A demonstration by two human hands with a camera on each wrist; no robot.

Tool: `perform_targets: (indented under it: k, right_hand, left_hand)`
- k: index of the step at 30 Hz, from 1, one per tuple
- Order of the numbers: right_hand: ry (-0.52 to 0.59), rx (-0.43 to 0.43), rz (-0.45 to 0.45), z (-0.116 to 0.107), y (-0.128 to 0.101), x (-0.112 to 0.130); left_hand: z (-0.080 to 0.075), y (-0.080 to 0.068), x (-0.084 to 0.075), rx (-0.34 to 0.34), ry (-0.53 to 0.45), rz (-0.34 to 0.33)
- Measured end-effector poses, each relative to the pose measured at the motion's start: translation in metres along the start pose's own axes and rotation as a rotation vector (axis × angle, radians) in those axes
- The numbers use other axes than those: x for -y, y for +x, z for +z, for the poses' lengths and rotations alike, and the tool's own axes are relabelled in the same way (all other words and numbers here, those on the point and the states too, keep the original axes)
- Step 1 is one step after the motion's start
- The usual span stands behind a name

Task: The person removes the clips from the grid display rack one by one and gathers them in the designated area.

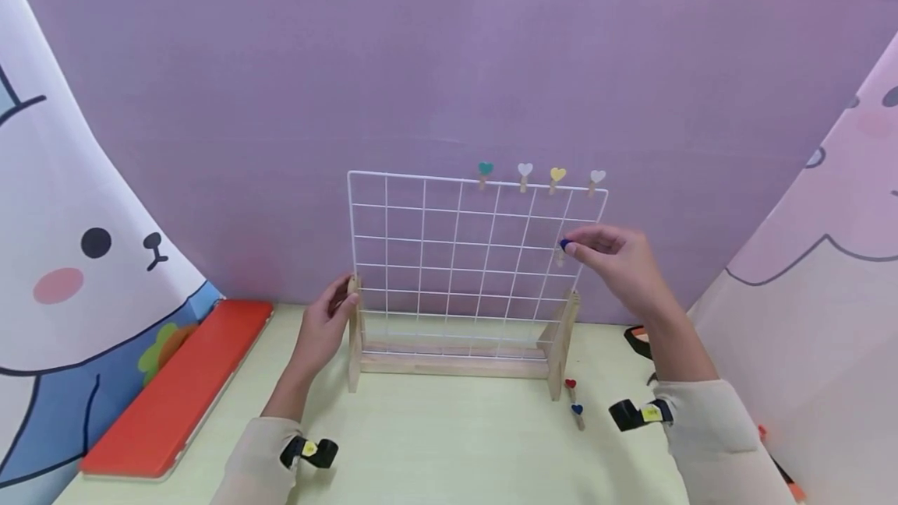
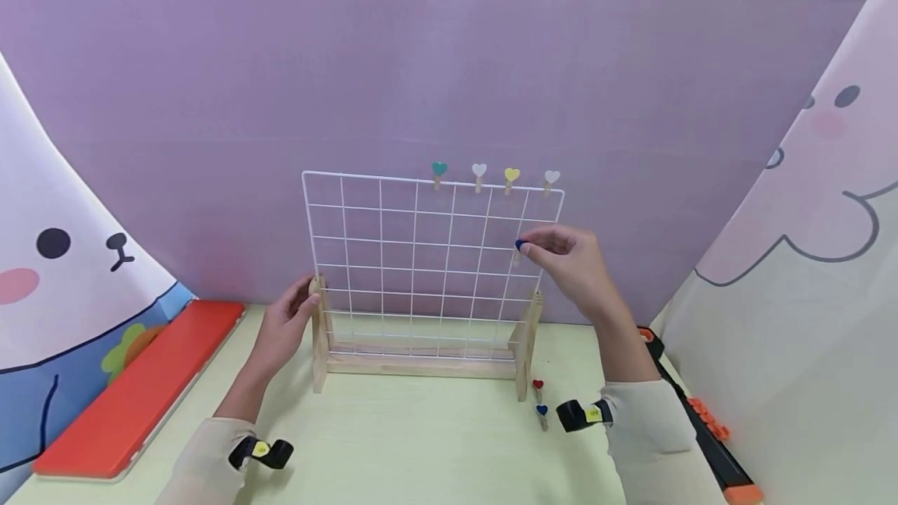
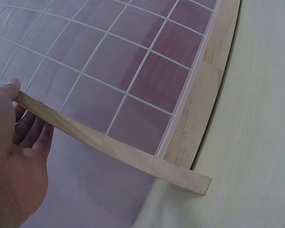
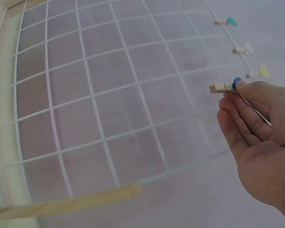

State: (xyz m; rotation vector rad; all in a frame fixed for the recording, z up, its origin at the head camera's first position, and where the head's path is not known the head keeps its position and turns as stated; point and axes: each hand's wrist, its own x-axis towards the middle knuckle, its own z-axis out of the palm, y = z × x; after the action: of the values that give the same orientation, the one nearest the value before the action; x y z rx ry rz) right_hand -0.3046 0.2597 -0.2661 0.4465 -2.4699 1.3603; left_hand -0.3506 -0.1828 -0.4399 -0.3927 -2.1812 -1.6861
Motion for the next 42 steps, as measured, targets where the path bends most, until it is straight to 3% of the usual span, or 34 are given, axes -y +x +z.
perform_targets:
  k: [16,26,42]
  right_hand:
    - [0.016,-0.004,0.161,0.005,-0.04,-0.075]
    - [-0.037,-0.01,0.259,0.011,-0.068,-0.129]
    - [0.066,0.011,0.372,0.032,-0.103,-0.194]
  left_hand:
    - [0.0,-0.001,0.0,-0.012,0.006,0.004]
    - [0.0,-0.001,0.0,-0.017,0.011,0.015]
    - [0.001,-0.001,-0.001,-0.019,0.021,0.005]
